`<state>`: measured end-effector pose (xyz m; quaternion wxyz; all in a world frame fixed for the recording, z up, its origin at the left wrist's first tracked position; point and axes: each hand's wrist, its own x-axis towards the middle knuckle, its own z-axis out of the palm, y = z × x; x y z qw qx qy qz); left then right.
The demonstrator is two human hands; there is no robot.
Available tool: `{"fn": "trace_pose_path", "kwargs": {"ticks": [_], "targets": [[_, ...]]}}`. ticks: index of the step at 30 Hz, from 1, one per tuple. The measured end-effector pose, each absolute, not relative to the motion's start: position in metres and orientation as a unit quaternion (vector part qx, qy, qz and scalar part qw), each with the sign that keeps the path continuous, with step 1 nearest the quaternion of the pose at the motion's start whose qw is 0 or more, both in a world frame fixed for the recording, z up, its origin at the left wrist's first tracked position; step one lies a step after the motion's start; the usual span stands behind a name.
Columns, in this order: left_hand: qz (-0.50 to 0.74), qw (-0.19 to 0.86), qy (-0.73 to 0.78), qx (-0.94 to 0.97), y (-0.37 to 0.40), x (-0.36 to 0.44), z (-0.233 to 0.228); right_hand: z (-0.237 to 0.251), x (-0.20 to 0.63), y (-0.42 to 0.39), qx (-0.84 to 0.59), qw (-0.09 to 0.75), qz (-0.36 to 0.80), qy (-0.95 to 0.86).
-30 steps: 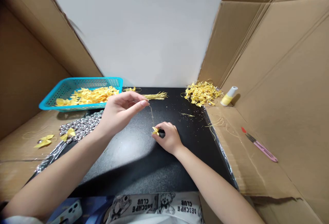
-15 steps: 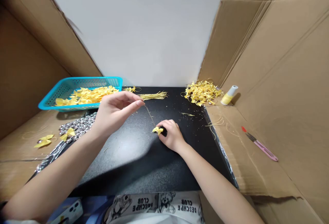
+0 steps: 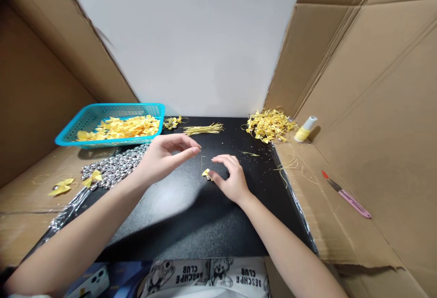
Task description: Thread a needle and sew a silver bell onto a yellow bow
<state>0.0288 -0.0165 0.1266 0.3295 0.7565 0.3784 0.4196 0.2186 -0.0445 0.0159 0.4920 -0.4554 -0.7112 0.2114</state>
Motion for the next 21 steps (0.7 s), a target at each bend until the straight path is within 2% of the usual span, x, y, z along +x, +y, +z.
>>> {"fn": "trace_pose_path", "kwargs": {"ticks": [3, 8, 12, 16, 21], "targets": [[0.38, 0.32, 0.373, 0.784, -0.017, 0.033, 0.113, 0.02, 0.218, -0.046, -0.425, 0.538, 0.312, -0.657], [0.361, 0.345, 0.355, 0.79, -0.023, 0.042, 0.084, 0.022, 0.211, -0.05, -0.395, 0.531, 0.466, -0.588], [0.371, 0.384, 0.361, 0.765, -0.025, 0.041, 0.074, 0.025, 0.208, -0.051, -0.415, 0.525, 0.514, -0.537], [0.339, 0.385, 0.362, 0.779, -0.012, 0.027, 0.063, 0.029, 0.214, -0.049, -0.42, 0.566, 0.548, -0.451], [0.272, 0.276, 0.388, 0.836, 0.01, 0.011, 0.031, 0.032, 0.22, -0.046, -0.409, 0.596, 0.566, -0.397]]}}
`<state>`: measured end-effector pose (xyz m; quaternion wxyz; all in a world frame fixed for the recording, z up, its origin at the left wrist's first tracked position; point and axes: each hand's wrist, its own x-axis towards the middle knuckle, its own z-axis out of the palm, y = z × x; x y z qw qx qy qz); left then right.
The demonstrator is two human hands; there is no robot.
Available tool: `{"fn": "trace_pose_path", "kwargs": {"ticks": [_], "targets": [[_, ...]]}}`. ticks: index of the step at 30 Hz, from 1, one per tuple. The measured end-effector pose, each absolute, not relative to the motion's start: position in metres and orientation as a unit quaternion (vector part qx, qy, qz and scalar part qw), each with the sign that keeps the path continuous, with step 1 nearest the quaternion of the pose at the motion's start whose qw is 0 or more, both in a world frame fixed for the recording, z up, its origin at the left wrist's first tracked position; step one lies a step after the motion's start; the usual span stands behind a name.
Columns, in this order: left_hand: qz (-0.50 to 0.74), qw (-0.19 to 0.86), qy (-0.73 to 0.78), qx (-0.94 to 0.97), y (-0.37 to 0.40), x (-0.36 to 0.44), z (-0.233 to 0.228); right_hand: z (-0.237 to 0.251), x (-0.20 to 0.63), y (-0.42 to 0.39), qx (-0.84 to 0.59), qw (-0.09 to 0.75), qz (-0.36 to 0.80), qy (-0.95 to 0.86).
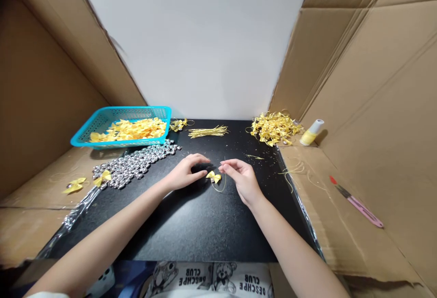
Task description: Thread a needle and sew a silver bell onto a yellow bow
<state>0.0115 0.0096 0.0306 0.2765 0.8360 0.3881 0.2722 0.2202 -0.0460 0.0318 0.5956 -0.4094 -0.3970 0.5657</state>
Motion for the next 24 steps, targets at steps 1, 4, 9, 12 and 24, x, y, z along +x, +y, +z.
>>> {"fn": "trace_pose_path", "kwargs": {"ticks": [1, 4, 9, 12, 24], "targets": [[0.261, 0.266, 0.376, 0.848, 0.011, 0.012, 0.025, 0.032, 0.22, -0.046, -0.405, 0.598, 0.571, -0.391], [0.236, 0.241, 0.36, 0.87, 0.008, 0.017, 0.013, 0.034, 0.222, -0.047, -0.389, 0.607, 0.576, -0.385], [0.213, 0.211, 0.379, 0.876, 0.001, 0.024, 0.01, 0.041, 0.229, -0.05, -0.369, 0.613, 0.562, -0.414], [0.215, 0.215, 0.388, 0.87, 0.0, 0.025, 0.01, 0.046, 0.232, -0.052, -0.345, 0.616, 0.558, -0.436], [0.196, 0.254, 0.425, 0.847, 0.008, 0.038, 0.011, 0.057, 0.228, -0.058, -0.274, 0.621, 0.608, -0.412]]}}
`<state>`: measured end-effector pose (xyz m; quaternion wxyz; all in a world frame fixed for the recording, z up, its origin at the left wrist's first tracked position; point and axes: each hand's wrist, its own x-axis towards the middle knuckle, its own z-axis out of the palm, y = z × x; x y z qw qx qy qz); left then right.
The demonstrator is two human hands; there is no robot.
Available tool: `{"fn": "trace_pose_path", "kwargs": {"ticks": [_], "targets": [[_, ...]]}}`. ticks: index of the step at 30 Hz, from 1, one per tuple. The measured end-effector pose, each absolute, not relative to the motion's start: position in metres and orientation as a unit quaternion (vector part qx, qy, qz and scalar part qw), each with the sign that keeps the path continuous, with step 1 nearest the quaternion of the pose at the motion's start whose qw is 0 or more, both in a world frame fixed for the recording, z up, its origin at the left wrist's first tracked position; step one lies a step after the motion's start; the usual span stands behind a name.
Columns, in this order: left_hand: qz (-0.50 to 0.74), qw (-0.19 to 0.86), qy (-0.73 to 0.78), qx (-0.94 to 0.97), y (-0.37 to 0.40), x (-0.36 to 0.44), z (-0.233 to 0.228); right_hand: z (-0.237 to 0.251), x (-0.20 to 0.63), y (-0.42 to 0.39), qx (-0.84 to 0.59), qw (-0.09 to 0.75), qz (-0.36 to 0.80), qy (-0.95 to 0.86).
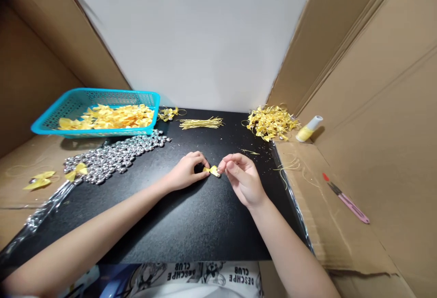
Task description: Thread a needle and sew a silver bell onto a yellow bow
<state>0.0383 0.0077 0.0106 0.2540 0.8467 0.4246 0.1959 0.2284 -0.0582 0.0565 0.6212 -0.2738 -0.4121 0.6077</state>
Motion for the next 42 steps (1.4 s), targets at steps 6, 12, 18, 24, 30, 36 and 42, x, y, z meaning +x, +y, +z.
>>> {"fn": "trace_pose_path", "kwargs": {"ticks": [6, 12, 18, 24, 30, 36, 42], "targets": [[0.244, 0.366, 0.438, 0.784, 0.003, 0.037, 0.013, 0.063, 0.23, -0.066, -0.265, 0.616, 0.593, -0.445], [0.322, 0.555, 0.444, 0.625, -0.008, 0.035, 0.011, 0.052, 0.228, -0.065, -0.447, 0.576, 0.398, -0.557], [0.354, 0.663, 0.426, 0.503, -0.014, 0.038, 0.012, 0.042, 0.221, -0.064, -0.51, 0.442, 0.215, -0.706], [0.369, 0.698, 0.428, 0.44, -0.019, 0.04, 0.021, 0.039, 0.218, -0.062, -0.485, 0.436, 0.117, -0.749], [0.382, 0.67, 0.434, 0.466, -0.027, 0.044, 0.024, 0.039, 0.217, -0.063, -0.47, 0.441, 0.11, -0.756], [0.381, 0.641, 0.449, 0.492, -0.031, 0.044, 0.026, 0.034, 0.216, -0.063, -0.46, 0.443, 0.134, -0.758], [0.377, 0.62, 0.462, 0.51, -0.032, 0.044, 0.026, 0.035, 0.215, -0.063, -0.465, 0.445, 0.125, -0.755]]}}
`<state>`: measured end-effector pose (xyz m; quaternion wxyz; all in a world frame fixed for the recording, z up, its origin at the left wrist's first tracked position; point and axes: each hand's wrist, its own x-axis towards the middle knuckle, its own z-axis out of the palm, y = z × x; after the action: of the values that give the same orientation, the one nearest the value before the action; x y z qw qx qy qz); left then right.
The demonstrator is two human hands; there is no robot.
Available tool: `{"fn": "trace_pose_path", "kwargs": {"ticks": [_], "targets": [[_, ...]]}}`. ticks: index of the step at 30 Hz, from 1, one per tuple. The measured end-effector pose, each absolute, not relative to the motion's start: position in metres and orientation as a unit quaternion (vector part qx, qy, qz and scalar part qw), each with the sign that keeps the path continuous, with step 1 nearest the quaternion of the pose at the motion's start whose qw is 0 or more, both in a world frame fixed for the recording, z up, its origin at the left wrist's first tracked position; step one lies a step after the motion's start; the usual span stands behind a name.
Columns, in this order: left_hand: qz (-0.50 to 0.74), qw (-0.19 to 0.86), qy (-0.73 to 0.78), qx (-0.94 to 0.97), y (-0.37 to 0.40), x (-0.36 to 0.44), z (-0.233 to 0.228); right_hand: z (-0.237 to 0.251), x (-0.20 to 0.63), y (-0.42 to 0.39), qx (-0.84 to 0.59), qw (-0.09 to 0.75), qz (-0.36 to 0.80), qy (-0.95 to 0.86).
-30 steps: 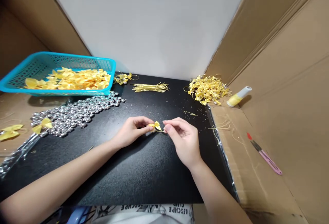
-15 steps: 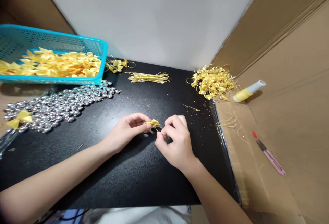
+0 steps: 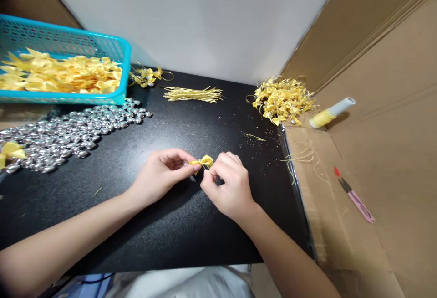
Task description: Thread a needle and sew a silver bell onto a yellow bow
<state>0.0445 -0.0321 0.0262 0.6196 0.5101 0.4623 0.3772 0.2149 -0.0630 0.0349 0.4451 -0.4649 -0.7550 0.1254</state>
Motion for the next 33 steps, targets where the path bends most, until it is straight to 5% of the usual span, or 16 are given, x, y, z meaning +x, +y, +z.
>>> {"fn": "trace_pose_path", "kwargs": {"ticks": [33], "targets": [[0.378, 0.601, 0.466, 0.528, -0.0353, 0.045, 0.0255, 0.0347, 0.213, -0.0643, -0.477, 0.439, 0.131, -0.75]]}}
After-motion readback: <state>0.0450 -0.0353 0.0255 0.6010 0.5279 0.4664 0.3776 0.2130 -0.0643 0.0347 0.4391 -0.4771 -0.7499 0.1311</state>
